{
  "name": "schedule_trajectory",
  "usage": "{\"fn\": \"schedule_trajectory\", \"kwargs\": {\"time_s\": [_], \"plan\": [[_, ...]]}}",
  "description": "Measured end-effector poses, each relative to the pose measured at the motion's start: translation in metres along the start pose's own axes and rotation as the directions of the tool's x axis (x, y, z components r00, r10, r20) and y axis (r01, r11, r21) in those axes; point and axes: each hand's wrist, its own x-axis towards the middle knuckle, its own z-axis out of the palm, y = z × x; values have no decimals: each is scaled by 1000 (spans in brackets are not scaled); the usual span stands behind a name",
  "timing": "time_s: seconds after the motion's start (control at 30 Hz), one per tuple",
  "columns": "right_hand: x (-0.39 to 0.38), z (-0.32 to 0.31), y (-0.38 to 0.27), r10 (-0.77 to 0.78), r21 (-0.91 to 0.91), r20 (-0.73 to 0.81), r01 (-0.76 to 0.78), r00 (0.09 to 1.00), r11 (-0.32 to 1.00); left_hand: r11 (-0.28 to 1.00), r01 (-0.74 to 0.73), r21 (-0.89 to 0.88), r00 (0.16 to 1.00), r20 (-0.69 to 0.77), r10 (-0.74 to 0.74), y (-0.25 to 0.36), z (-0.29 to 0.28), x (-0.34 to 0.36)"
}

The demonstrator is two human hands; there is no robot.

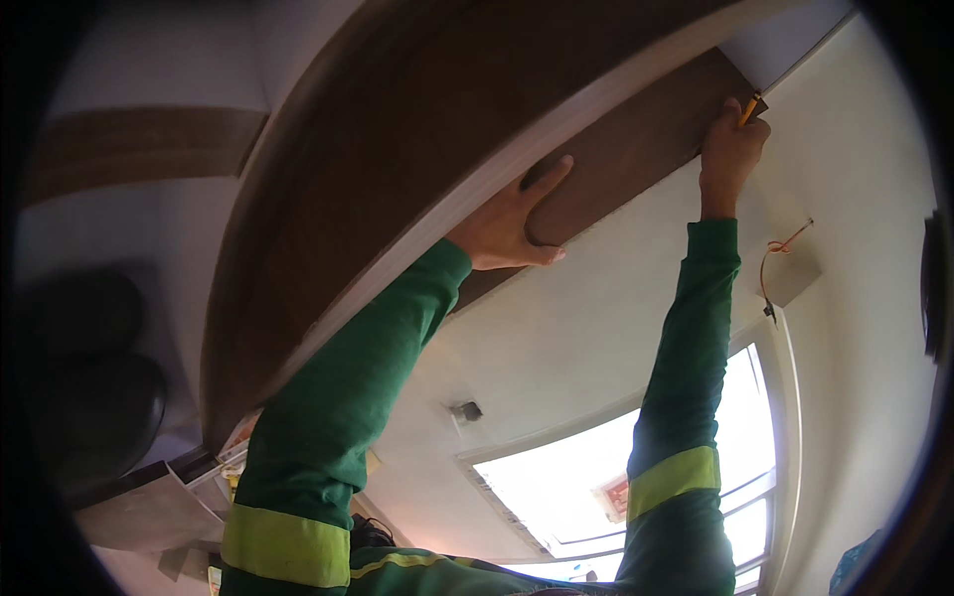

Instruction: The person positions a wooden shelf panel into a wall cabinet, marks it with a pencil, removes it, and uses a spirit level and pencil to mark lines on the panel. The person then returns the panel to the cabinet to check fit.

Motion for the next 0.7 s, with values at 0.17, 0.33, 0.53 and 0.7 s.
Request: {"fn": "schedule_trajectory", "kwargs": {"time_s": [0.17, 0.33, 0.53, 0.7], "plan": [[-1, 10, 2, -42, -111, -103, 30, 994, 993, 998, -55, -35, 997, -58, 53, -1, -2, 2], [-6, -7, 2, 6, -107, 23, -4, 1000, 994, 1000, 8, -29, 1000, -27, -9, 4, 6, 2], [-19, 12, 10, -52, -169, -14, 49, 999, 984, 999, -16, -38, 999, -36, 15, 0, 0, 0], [-30, 1, 2, -70, -134, 33, 74, 997, 988, 999, -43, 3, 994, -97, 43, -2, 0, -2]]}}
